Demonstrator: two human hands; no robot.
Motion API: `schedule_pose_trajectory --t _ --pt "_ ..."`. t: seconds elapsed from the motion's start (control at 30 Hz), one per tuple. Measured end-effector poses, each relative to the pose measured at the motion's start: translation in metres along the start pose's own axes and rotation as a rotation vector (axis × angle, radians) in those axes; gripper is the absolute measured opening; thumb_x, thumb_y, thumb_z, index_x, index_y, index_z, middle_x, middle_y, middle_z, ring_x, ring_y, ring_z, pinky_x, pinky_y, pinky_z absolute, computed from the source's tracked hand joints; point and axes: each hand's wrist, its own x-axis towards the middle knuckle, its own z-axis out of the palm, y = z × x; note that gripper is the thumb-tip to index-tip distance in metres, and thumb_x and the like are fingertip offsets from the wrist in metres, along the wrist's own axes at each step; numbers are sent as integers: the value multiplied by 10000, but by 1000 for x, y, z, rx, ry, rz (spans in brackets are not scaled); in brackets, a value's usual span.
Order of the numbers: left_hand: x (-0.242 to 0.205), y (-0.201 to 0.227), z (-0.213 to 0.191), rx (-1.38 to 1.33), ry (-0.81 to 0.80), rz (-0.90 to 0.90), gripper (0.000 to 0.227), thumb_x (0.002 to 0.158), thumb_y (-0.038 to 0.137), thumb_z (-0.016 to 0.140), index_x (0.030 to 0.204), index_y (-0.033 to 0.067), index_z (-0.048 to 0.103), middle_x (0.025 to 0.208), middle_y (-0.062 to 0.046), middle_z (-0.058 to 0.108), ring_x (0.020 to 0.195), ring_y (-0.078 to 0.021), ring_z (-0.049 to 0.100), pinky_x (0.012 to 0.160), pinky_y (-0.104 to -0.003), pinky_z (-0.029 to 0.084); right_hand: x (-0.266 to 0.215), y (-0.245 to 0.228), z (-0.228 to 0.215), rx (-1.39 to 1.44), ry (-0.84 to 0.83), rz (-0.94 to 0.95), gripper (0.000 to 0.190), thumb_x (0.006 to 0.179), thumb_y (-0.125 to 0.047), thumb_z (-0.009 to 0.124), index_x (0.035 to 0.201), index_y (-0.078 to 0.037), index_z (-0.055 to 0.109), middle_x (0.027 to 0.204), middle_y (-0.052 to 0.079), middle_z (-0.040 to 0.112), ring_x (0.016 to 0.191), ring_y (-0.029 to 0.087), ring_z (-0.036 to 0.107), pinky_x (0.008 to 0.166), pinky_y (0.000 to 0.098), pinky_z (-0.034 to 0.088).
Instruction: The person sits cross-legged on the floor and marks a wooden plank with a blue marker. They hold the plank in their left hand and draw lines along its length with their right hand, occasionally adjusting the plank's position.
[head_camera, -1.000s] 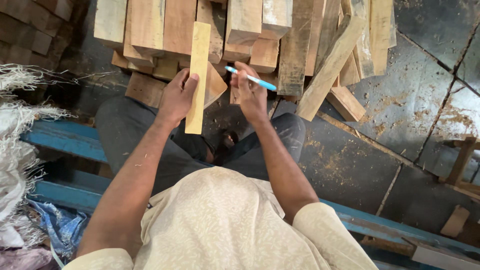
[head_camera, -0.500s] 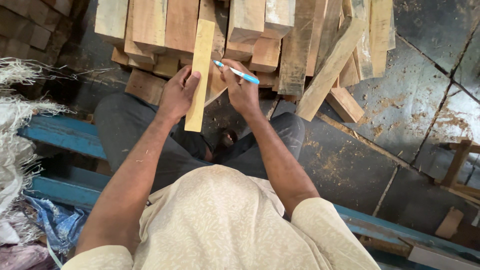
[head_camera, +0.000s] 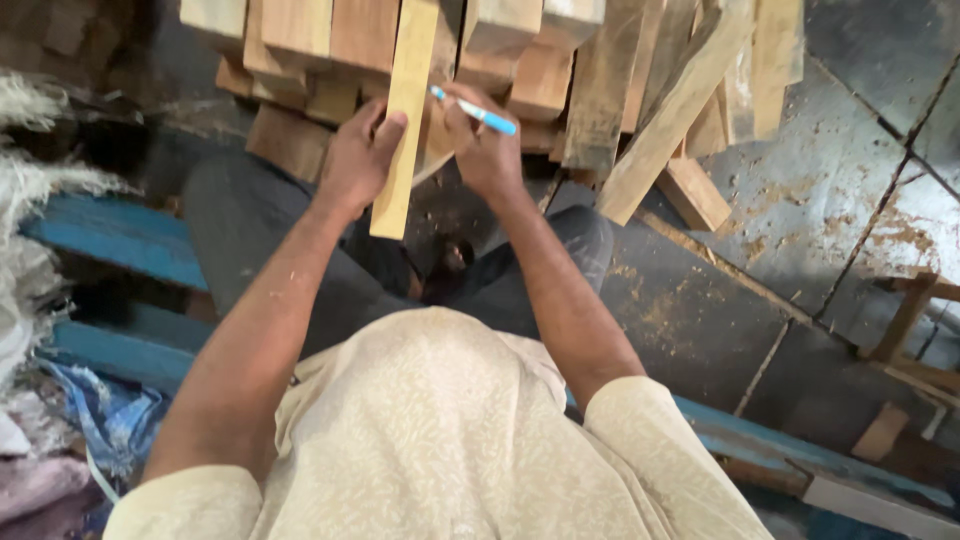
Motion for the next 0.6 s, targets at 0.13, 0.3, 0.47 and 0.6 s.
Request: schedule_pose_trajectory --t 0.13,0.3,0.47,0.6 --pt "0 -2 1 56 11 -132 351 1043 314 582 1287 72 651 1006 -88 746 868 -136 683 790 -307 545 1 3 -1 -21 -4 -42 217 1027 -172 648 1184 -43 723 893 27 749 774 96 672 707 271 564" --pt "1 -3 2 75 24 -84 346 1048 310 584 1293 75 648 1025 -97 751 883 -138 695 804 -305 548 2 0 -1 -5 -20 -22 206 1033 -167 636 1179 -47 717 877 39 735 763 101 678 689 271 561" --pt "2 -2 3 140 27 -70 359 1052 325 586 1289 63 652 1045 -119 740 898 -151 692 806 -321 542 -17 -7 -8 -503 -68 -392 176 1020 -159 616 1133 -102 740 953 77 756 812 186 683 706 338 534" --pt "-1 2 1 85 21 -169 391 1003 341 588 1274 66 649 1015 -103 751 857 -153 699 789 -324 547 -97 -22 -18 -210 -396 -28 116 1000 -168 652 1033 -89 731 877 81 731 804 148 683 731 306 544"
